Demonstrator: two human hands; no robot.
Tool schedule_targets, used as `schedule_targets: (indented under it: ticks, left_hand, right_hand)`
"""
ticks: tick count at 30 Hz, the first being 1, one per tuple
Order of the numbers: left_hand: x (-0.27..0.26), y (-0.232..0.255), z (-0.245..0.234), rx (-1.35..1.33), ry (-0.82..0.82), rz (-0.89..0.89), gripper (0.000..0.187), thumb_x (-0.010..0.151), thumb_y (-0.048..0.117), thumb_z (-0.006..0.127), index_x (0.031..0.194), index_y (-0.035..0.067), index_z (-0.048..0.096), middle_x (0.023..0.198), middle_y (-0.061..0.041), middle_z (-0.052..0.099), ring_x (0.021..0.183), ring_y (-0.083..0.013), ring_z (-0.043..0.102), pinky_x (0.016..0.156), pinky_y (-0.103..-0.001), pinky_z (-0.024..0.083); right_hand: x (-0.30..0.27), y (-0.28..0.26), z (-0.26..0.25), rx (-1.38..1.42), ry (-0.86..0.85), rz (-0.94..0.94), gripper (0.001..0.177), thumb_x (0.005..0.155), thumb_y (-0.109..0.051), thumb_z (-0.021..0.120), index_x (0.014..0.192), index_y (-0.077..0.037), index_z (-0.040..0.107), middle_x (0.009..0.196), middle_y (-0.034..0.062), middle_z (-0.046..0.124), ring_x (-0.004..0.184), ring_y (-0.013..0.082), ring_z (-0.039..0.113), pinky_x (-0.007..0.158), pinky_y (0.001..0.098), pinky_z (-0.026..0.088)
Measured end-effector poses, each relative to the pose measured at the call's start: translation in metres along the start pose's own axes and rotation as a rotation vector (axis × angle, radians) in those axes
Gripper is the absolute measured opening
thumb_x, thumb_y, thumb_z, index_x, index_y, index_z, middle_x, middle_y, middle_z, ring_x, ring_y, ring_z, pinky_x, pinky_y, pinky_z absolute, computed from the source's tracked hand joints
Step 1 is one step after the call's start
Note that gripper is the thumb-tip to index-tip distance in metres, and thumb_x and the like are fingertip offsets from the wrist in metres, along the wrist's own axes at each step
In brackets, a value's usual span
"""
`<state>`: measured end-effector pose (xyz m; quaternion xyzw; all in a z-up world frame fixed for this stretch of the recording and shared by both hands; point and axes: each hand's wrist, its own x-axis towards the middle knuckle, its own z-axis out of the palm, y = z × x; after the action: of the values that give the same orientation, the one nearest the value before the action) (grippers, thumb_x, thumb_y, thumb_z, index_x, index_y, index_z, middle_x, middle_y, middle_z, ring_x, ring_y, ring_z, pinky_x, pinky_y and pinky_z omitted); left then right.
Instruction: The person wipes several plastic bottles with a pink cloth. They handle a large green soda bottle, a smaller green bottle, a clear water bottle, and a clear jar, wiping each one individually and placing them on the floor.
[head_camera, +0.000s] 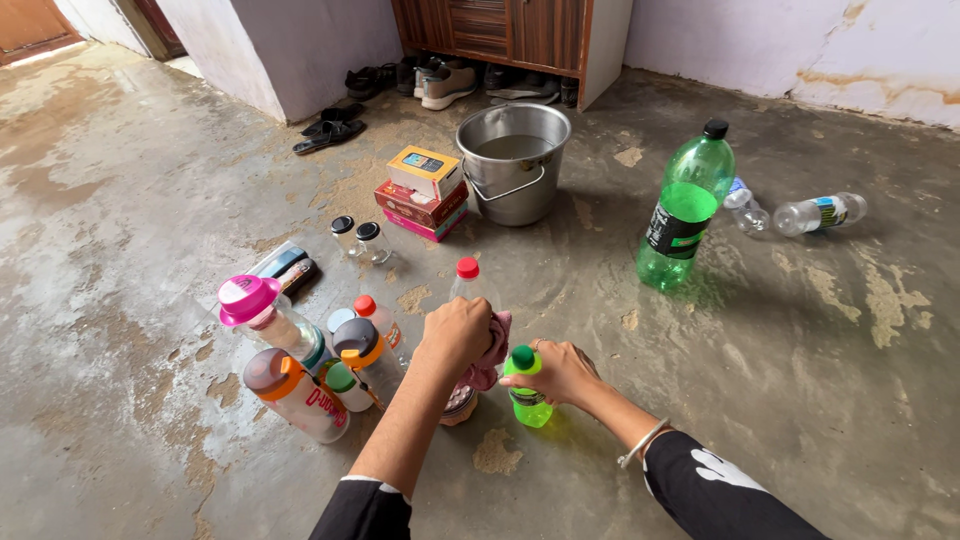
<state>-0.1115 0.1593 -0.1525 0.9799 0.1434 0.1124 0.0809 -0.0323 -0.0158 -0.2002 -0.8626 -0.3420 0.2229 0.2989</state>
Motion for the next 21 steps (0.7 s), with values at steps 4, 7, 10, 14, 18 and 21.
schedule_targets:
  ticks: [4, 7, 10, 14, 18, 21]
  left_hand:
    - [0.006, 0.013, -0.002, 0.015, -0.055, 0.003, 0.015, 0.082, 0.019, 0.067, 0.084, 0.005, 0.071, 0.081, -0.019, 0.072, 0.077, -0.0393, 0.072, 0.065, -0.047, 0.058]
    - [0.008, 0.019, -0.006, 0.023, -0.061, 0.018, 0.013, 0.082, 0.017, 0.067, 0.082, 0.005, 0.072, 0.081, -0.019, 0.072, 0.077, -0.0385, 0.072, 0.064, -0.047, 0.058]
    - [0.007, 0.024, -0.012, 0.024, -0.036, 0.021, 0.013, 0.081, 0.016, 0.067, 0.082, 0.005, 0.073, 0.08, -0.019, 0.072, 0.076, -0.0389, 0.072, 0.064, -0.047, 0.058]
    - [0.007, 0.03, -0.026, 0.028, -0.047, -0.003, 0.015, 0.08, 0.019, 0.068, 0.083, 0.005, 0.073, 0.079, -0.02, 0.071, 0.075, -0.0398, 0.072, 0.064, -0.047, 0.058]
    - [0.015, 0.042, -0.039, 0.025, -0.048, -0.017, 0.019, 0.081, 0.022, 0.068, 0.082, 0.005, 0.074, 0.077, -0.021, 0.071, 0.073, -0.0395, 0.072, 0.064, -0.047, 0.058]
    - [0.023, 0.055, -0.046, -0.009, 0.008, -0.015, 0.023, 0.085, 0.024, 0.065, 0.079, 0.004, 0.074, 0.075, -0.021, 0.071, 0.073, -0.0389, 0.072, 0.064, -0.047, 0.057]
  right_hand:
    - [-0.005, 0.0, -0.004, 0.022, -0.027, -0.074, 0.059, 0.071, -0.051, 0.085, 0.095, 0.0, 0.067, 0.073, 0.015, 0.077, 0.053, 0.0205, 0.075, 0.047, 0.0306, 0.062]
    - [-0.01, -0.003, -0.011, -0.039, -0.019, -0.067, 0.066, 0.068, -0.054, 0.087, 0.098, 0.0, 0.065, 0.075, 0.0129, 0.075, 0.053, 0.0206, 0.075, 0.047, 0.0321, 0.062]
    - [-0.016, -0.008, -0.02, -0.081, -0.04, -0.04, 0.072, 0.067, -0.057, 0.087, 0.105, 0.0, 0.064, 0.075, 0.0131, 0.076, 0.053, 0.02, 0.074, 0.047, 0.0325, 0.061]
    - [-0.025, -0.016, -0.034, -0.139, -0.023, -0.036, 0.089, 0.068, -0.065, 0.082, 0.124, 0.0, 0.059, 0.075, 0.0159, 0.077, 0.052, 0.0211, 0.074, 0.055, 0.0326, 0.061]
    - [-0.03, -0.02, -0.056, -0.19, 0.04, 0.034, 0.089, 0.074, -0.076, 0.068, 0.133, -0.009, 0.061, 0.074, 0.0139, 0.078, 0.053, 0.0202, 0.073, 0.063, 0.0344, 0.061]
    - [-0.035, -0.01, -0.083, -0.171, 0.185, -0.022, 0.081, 0.08, -0.076, 0.06, 0.13, -0.013, 0.064, 0.073, 0.0099, 0.077, 0.051, 0.0211, 0.072, 0.061, 0.0377, 0.059]
